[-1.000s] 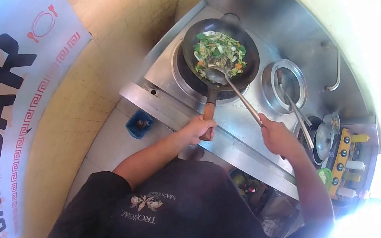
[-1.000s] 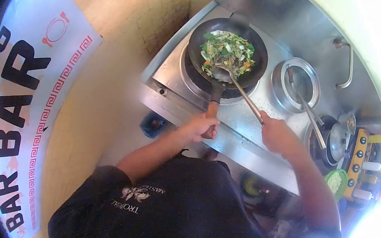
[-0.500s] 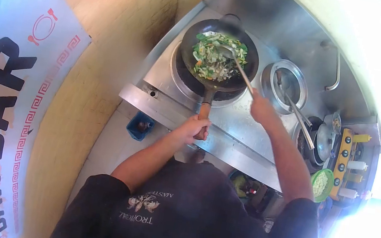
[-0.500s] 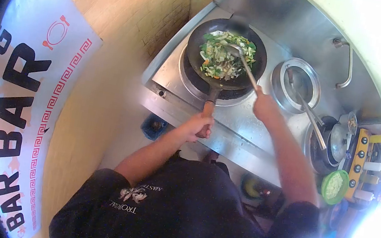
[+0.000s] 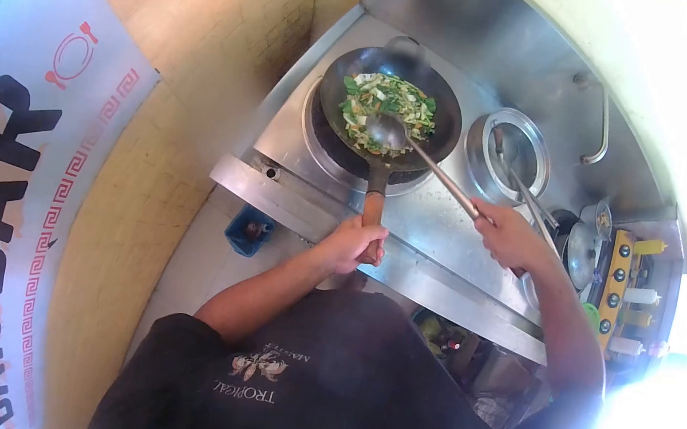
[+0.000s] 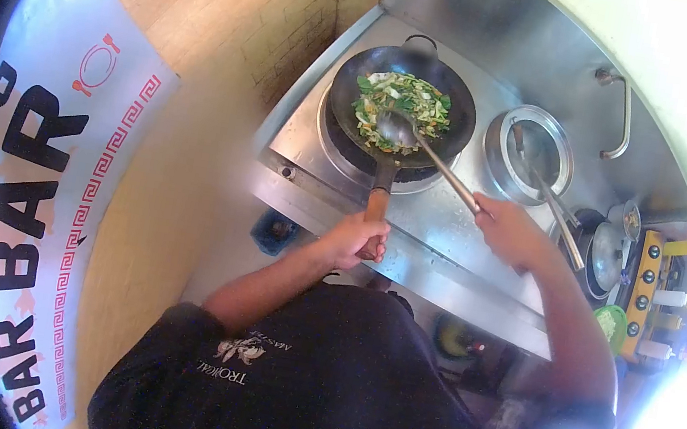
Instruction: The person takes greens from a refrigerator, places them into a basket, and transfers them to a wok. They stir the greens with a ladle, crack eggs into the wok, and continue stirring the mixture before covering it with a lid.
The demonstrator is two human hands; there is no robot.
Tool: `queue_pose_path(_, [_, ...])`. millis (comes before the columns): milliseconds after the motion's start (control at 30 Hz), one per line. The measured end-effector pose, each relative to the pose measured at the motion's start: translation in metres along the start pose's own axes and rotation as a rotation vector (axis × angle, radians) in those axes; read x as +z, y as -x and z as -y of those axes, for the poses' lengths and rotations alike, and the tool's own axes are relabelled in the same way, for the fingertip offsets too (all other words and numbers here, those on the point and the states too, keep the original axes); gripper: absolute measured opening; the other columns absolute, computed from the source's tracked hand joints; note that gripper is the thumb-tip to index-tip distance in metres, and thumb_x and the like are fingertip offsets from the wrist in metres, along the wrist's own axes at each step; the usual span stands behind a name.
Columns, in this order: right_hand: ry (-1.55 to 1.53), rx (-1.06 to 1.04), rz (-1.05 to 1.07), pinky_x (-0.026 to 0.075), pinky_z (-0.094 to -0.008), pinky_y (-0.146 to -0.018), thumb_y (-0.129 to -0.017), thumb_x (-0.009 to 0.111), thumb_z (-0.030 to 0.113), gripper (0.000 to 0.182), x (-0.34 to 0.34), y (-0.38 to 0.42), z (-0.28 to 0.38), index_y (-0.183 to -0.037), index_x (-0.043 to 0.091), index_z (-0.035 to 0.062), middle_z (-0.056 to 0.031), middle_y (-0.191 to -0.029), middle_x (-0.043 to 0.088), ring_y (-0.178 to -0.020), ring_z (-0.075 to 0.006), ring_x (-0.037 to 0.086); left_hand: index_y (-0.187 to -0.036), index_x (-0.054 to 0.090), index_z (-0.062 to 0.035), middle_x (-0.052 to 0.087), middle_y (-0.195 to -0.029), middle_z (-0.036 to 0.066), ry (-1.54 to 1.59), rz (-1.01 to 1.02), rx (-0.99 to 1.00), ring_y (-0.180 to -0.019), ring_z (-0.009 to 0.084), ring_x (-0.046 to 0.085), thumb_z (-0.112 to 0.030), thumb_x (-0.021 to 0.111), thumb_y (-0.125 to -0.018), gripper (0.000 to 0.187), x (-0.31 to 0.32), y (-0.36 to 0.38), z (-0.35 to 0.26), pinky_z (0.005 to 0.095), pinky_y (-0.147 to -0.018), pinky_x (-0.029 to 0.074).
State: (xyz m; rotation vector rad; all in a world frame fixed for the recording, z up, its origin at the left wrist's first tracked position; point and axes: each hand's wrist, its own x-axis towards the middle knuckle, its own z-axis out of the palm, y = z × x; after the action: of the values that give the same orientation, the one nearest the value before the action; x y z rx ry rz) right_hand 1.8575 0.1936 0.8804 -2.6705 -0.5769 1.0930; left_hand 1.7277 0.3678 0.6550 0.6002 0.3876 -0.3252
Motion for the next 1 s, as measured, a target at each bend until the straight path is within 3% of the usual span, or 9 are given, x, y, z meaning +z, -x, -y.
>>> queue_pose_path(133, [0.357,-0.294,-0.137,0.050,-0.0450,-0.060,-0.091,0.042,0.016,0.046,0.035,-0.025,-0.037,-0.136,0.039,0.0081,-0.0211,-0.078,0.062,-0.065,-0.0344,0.063,-0.089,0.045,-0.0058,0.050,-0.070,0.005,-0.008,-0.060,0.004,-0.054,0.0178,0.054,-0.010,0.060,-0.084,0.017,-0.019,-0.007,0.002,0.0362,-0.047,0.048])
queue_pose_path(200, [0.567,-0.025,-0.195,0.051,-0.0452,-0.069,-0.089,0.039,0.011,0.049,0.057,-0.058,-0.009,-0.138,0.034,0.0065,-0.0241,-0.089,0.063,-0.079,-0.0356,0.064,-0.088,0.044,-0.0053,0.050,-0.069,0.006,-0.010,-0.082,-0.007,-0.054,0.0188,0.055,-0.009,0.061,-0.083,0.019,-0.033,-0.008,0.002,0.0372,-0.047,0.048])
queue_pose_path(300, [0.402,-0.025,-0.304,0.051,-0.0472,-0.071,-0.088,0.037,0.008,0.051,0.073,-0.124,-0.011,-0.139,0.031,0.0043,-0.0248,-0.091,0.062,-0.081,-0.0373,0.064,-0.091,0.044,-0.0068,0.050,-0.070,0.005,-0.012,-0.056,-0.035,-0.055,0.0197,0.056,-0.009,0.062,-0.083,0.020,-0.047,-0.013,-0.003,0.0369,-0.048,0.049])
queue_pose_path(500, [0.509,0.014,-0.189,0.050,-0.0482,-0.073,-0.088,0.036,0.009,0.051,0.086,-0.083,-0.021,-0.139,0.030,0.0054,-0.0276,-0.093,0.061,-0.084,-0.0409,0.062,-0.109,0.049,-0.0074,0.061,-0.096,0.010,-0.100,0.085,-0.116,-0.084,0.0219,0.061,-0.034,0.052,-0.093,0.031,-0.083,0.019,-0.009,0.0418,-0.076,0.052])
queue_pose_path(567, [0.424,-0.014,-0.257,0.050,-0.0482,-0.073,-0.088,0.036,0.009,0.052,0.086,-0.126,-0.023,-0.139,0.030,0.0053,-0.0279,-0.092,0.061,-0.084,-0.0407,0.062,-0.125,0.047,-0.0083,0.059,-0.115,0.012,-0.445,0.129,-0.252,-0.104,0.0216,0.055,-0.043,0.042,-0.096,0.046,-0.121,0.038,0.004,0.0430,-0.094,0.041])
queue_pose_path(633, [0.241,-0.087,-0.317,0.050,-0.0484,-0.073,-0.088,0.036,0.010,0.052,0.074,-0.150,-0.002,-0.139,0.029,0.0050,-0.0281,-0.090,0.061,-0.083,-0.0406,0.062,-0.131,0.045,-0.0048,0.058,-0.118,0.016,-0.661,0.052,-0.251,-0.101,0.0220,0.059,-0.045,0.040,-0.096,0.054,-0.159,0.069,0.035,0.0376,-0.093,0.043])
queue_pose_path(700, [0.302,-0.103,-0.256,0.050,-0.0484,-0.073,-0.088,0.036,0.010,0.052,0.074,-0.134,0.005,-0.139,0.029,0.0052,-0.0268,-0.089,0.062,-0.083,-0.0399,0.063,-0.125,0.051,-0.0014,0.059,-0.117,0.013,-0.842,0.028,0.034,-0.103,0.0232,0.057,-0.047,0.041,-0.095,0.056,-0.291,0.075,0.158,0.0366,-0.091,0.043])
queue_pose_path(767, [0.492,-0.108,-0.164,0.050,-0.0484,-0.071,-0.088,0.037,0.010,0.054,0.078,-0.096,0.002,-0.141,0.026,0.0063,-0.0234,-0.085,0.063,-0.080,-0.0372,0.064,-0.126,0.049,0.0014,0.058,-0.119,0.013,-0.055,-0.315,-0.428,-0.105,0.0241,0.055,-0.044,0.040,-0.095,0.056,-0.235,0.143,0.127,0.0344,-0.092,0.042])
queue_pose_path(1000, [0.192,-0.056,-0.177,0.051,-0.0475,-0.069,-0.088,0.037,0.010,0.054,0.045,-0.113,0.028,-0.141,0.025,0.0065,-0.0230,-0.084,0.064,-0.079,-0.0354,0.065,-0.123,0.051,-0.0009,0.058,-0.115,0.012,-0.546,-0.311,-0.495,-0.101,0.0225,0.054,-0.043,0.042,-0.092,0.053,-0.232,0.100,0.100,0.0325,-0.090,0.042])
